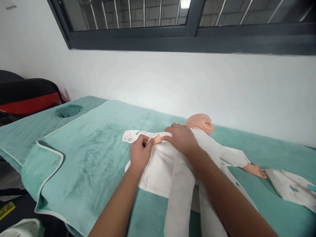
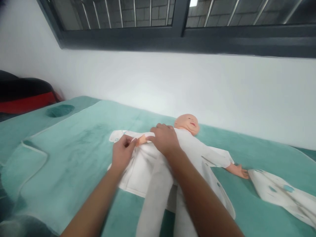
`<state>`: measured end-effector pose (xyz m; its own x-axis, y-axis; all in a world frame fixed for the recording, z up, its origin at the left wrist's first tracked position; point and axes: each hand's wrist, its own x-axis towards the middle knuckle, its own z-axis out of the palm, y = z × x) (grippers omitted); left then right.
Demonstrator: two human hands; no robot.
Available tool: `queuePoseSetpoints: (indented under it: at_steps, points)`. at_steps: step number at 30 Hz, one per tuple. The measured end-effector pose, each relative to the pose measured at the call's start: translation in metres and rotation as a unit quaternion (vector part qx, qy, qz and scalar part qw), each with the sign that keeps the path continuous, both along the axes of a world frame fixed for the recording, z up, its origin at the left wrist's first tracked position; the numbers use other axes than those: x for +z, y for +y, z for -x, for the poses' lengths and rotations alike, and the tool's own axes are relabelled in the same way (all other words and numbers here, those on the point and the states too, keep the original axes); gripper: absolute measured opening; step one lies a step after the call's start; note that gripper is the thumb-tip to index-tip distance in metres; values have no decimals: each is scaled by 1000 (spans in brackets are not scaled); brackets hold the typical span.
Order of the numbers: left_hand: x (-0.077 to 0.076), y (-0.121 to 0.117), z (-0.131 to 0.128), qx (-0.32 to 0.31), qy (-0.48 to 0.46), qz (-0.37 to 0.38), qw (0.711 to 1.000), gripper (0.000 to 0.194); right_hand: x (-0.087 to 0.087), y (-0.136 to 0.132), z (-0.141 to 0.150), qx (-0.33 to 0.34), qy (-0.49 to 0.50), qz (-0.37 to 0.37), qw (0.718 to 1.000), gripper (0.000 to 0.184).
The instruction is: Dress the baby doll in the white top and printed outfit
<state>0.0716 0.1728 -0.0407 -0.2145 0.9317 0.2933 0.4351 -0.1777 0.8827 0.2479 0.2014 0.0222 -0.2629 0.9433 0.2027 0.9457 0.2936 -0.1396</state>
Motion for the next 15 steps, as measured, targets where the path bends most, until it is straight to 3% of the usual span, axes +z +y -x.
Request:
queuePoseSetpoints:
  at_steps: [6,10,15]
  points:
    - [0,1,-1,22,21,-51,998,20,2,0,0,-11,12,-15,1000,24]
    - [2,1,-3,-22,-31,-24,999,24,-3,0,2,-16,7,-30,999,24]
    - [-5,4,-5,-73,-4,-16,997,16,-4,-4,6,87,43,-14,995,21]
